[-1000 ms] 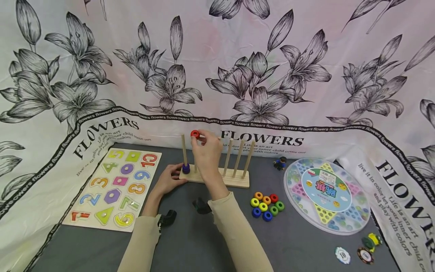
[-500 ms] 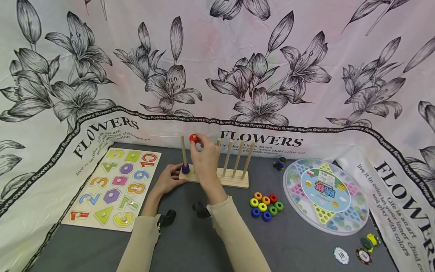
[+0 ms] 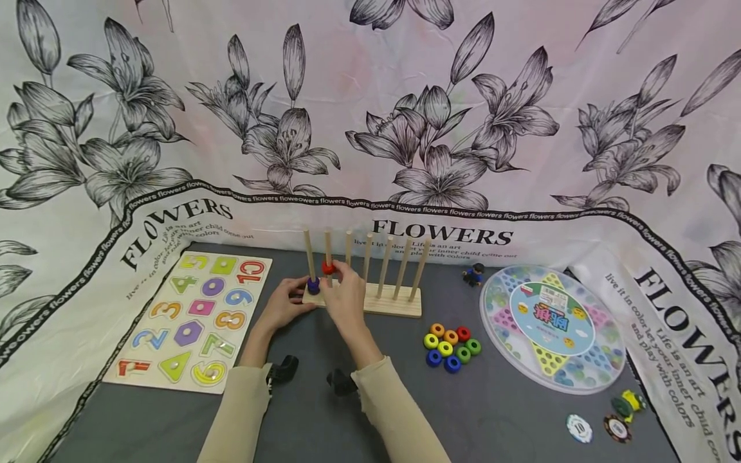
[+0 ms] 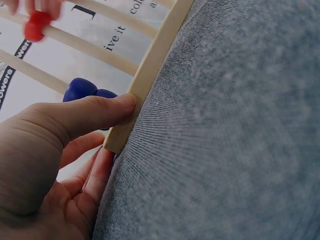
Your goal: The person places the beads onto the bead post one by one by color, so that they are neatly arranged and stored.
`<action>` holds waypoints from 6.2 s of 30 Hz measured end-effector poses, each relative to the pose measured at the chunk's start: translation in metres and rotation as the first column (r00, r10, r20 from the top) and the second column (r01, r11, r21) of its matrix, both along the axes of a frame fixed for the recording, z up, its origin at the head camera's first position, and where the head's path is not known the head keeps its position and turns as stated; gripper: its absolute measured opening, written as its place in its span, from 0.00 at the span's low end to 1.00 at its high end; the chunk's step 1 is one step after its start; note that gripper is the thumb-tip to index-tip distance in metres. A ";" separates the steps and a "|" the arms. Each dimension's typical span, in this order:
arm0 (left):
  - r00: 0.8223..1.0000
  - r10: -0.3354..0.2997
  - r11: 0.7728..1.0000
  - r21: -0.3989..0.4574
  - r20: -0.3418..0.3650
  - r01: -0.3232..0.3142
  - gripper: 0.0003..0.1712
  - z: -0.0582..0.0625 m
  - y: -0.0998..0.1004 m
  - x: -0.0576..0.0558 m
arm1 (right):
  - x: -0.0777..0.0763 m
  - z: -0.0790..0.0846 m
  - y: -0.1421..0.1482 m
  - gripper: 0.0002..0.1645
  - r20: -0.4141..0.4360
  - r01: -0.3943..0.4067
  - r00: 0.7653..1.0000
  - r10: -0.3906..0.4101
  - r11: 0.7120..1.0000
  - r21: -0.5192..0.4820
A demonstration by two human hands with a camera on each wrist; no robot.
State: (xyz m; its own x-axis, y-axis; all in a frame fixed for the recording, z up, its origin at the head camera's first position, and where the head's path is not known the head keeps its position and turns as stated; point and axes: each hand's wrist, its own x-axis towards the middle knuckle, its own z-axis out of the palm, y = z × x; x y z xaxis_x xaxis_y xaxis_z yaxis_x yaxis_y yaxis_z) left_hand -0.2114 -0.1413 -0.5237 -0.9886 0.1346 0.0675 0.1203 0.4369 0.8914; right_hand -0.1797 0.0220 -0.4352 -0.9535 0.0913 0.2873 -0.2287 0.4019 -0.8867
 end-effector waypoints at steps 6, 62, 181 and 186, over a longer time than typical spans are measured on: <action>1.000 -0.009 1.000 0.007 0.003 0.009 0.40 -0.001 0.000 -0.001 | 0.003 -0.026 0.001 0.25 0.088 -0.036 0.995 0.036 0.999 -0.007; 1.000 0.000 1.000 0.017 0.004 0.000 0.39 -0.003 0.001 0.002 | 0.062 -0.028 0.273 0.20 0.277 -0.236 0.947 0.166 0.941 0.241; 1.000 0.004 1.000 -0.007 -0.009 -0.004 0.39 -0.006 0.001 -0.002 | -0.011 0.086 0.004 0.19 -0.174 0.030 0.984 0.046 0.913 0.407; 1.000 0.002 1.000 -0.010 -0.004 -0.002 0.39 -0.004 0.000 -0.001 | -0.009 0.063 0.007 0.26 -0.166 -0.036 0.982 0.087 0.957 0.288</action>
